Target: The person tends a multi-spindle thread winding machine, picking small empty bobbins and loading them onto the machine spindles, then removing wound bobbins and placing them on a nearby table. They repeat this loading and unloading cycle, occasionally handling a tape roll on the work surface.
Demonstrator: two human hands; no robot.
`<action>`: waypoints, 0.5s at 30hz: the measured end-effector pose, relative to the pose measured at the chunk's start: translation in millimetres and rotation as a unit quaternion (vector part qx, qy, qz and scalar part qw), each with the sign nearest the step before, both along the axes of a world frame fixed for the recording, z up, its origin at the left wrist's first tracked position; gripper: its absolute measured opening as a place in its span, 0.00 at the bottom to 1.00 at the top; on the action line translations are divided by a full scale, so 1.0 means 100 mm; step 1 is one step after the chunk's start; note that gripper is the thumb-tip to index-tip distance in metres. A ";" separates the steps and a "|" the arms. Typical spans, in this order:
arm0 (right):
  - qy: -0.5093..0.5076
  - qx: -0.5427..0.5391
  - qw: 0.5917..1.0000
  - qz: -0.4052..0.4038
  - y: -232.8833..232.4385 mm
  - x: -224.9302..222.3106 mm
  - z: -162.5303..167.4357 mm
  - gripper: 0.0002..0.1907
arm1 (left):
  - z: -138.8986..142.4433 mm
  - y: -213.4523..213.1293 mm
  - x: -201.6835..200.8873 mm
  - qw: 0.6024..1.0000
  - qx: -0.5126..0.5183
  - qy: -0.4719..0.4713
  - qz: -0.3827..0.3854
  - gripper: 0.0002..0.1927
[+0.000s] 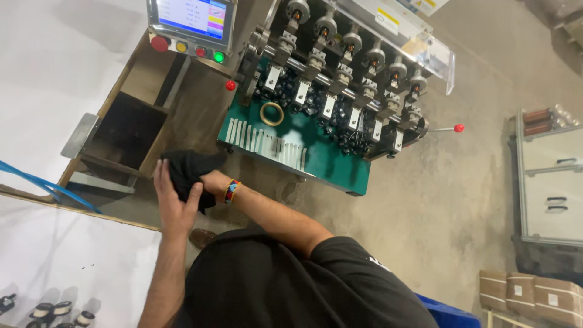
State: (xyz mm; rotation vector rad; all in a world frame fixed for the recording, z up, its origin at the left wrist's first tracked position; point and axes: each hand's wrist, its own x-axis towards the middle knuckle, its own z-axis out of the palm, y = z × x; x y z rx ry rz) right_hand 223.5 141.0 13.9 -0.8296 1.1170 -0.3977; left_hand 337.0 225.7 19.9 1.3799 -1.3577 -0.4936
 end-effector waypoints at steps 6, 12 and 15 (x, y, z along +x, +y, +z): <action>-0.013 -0.017 0.999 0.041 0.27 0.19 -0.05 0.21 | -0.22 0.17 -0.10 0.986 0.071 0.134 0.073 0.26; 0.063 -0.169 0.982 0.050 0.39 -0.22 -0.08 0.24 | -0.39 0.12 -0.31 0.989 0.103 0.080 0.067 0.19; 0.140 -0.199 0.967 0.071 0.42 -0.43 -0.18 0.25 | -0.34 0.02 -0.48 0.980 0.155 0.117 0.050 0.20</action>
